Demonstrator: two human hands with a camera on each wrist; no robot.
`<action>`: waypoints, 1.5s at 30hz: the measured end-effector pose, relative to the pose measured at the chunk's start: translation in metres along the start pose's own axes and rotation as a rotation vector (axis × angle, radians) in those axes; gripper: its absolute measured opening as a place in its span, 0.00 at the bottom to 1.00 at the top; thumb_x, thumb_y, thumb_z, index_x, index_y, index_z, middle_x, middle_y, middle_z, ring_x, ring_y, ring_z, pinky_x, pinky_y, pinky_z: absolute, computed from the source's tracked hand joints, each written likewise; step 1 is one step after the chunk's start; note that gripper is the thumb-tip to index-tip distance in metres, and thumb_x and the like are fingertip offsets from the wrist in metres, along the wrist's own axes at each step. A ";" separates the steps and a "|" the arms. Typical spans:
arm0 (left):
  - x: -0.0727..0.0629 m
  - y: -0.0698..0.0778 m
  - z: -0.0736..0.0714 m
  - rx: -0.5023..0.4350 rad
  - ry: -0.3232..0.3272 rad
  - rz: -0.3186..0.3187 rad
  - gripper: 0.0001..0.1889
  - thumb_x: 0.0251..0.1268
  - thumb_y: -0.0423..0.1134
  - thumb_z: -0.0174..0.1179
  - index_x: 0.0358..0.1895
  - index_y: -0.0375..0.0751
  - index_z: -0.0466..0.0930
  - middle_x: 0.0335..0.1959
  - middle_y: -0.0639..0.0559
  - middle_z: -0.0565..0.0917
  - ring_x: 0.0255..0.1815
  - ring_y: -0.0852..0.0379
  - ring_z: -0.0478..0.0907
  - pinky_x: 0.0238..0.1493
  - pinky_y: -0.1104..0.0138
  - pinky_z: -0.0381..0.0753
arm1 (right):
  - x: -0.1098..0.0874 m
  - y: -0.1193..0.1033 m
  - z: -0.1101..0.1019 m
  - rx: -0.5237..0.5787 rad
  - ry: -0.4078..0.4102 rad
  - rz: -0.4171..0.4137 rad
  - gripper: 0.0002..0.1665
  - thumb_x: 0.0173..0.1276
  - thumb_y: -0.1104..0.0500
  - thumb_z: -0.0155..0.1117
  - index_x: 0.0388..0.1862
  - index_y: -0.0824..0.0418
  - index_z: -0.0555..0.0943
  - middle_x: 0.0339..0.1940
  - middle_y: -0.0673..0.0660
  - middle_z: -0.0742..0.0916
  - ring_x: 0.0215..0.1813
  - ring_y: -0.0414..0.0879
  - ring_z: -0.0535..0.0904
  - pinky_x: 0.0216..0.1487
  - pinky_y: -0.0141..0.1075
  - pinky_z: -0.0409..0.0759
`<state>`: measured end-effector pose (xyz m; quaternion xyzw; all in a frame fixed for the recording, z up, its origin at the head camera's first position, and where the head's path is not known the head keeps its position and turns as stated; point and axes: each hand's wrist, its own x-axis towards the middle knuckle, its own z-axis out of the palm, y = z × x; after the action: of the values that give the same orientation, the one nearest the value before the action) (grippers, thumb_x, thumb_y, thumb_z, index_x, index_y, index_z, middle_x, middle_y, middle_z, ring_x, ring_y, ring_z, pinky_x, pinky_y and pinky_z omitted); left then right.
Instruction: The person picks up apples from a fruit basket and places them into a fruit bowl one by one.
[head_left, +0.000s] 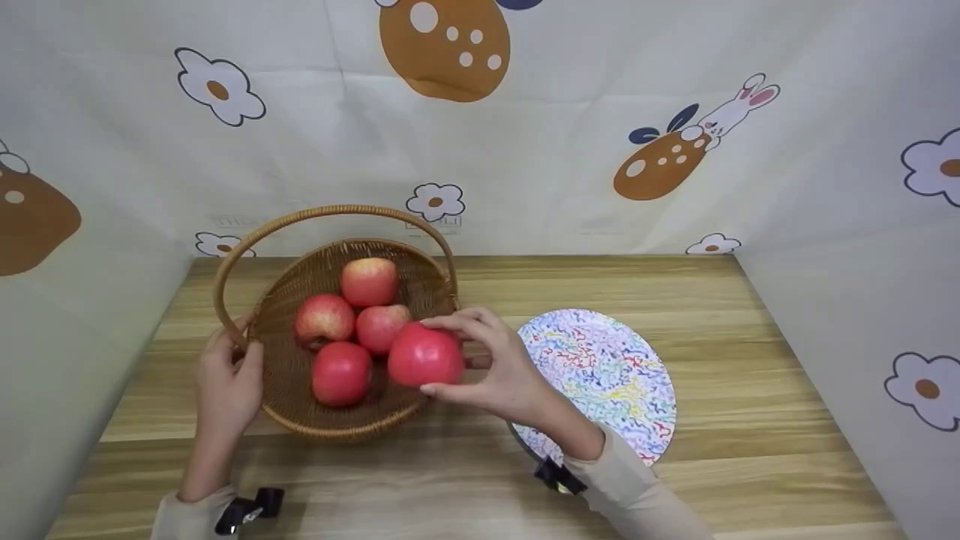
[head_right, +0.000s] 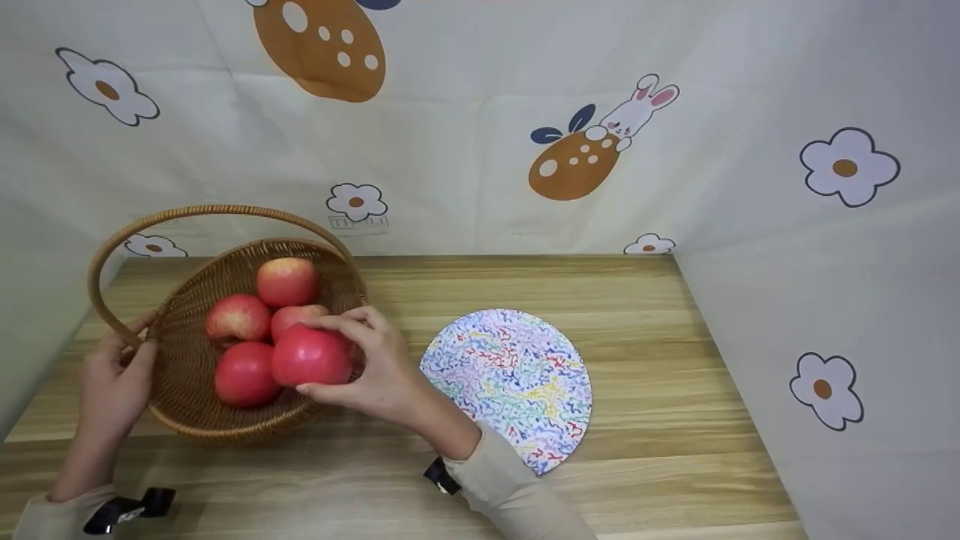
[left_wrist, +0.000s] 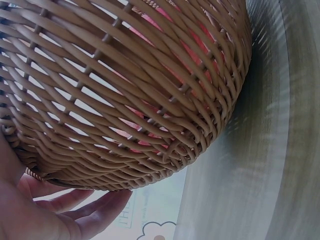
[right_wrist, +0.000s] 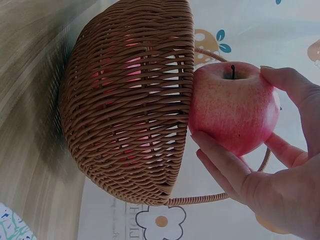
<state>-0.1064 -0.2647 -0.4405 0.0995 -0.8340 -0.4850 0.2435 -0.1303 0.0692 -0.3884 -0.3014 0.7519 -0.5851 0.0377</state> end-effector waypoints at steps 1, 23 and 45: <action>0.000 0.000 0.000 -0.002 0.001 0.003 0.23 0.73 0.25 0.47 0.66 0.19 0.76 0.60 0.25 0.79 0.57 0.31 0.79 0.45 0.88 0.69 | 0.000 0.000 0.000 0.003 0.004 0.001 0.36 0.56 0.61 0.85 0.65 0.58 0.84 0.59 0.60 0.79 0.61 0.56 0.83 0.52 0.40 0.88; 0.001 0.000 0.001 -0.021 -0.003 -0.002 0.23 0.73 0.26 0.47 0.67 0.20 0.76 0.63 0.27 0.78 0.58 0.32 0.78 0.47 0.88 0.69 | -0.009 0.001 -0.008 0.025 0.045 0.006 0.36 0.55 0.62 0.85 0.65 0.57 0.84 0.61 0.59 0.80 0.62 0.56 0.82 0.52 0.42 0.88; 0.000 0.000 0.000 -0.011 -0.013 -0.015 0.23 0.73 0.26 0.47 0.68 0.21 0.76 0.62 0.26 0.78 0.59 0.31 0.78 0.45 0.88 0.68 | -0.014 0.004 -0.019 0.029 0.085 -0.003 0.37 0.54 0.63 0.86 0.64 0.58 0.85 0.59 0.59 0.80 0.60 0.56 0.83 0.49 0.41 0.89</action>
<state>-0.1069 -0.2649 -0.4409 0.1014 -0.8320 -0.4922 0.2351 -0.1281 0.0930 -0.3900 -0.2765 0.7440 -0.6081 0.0092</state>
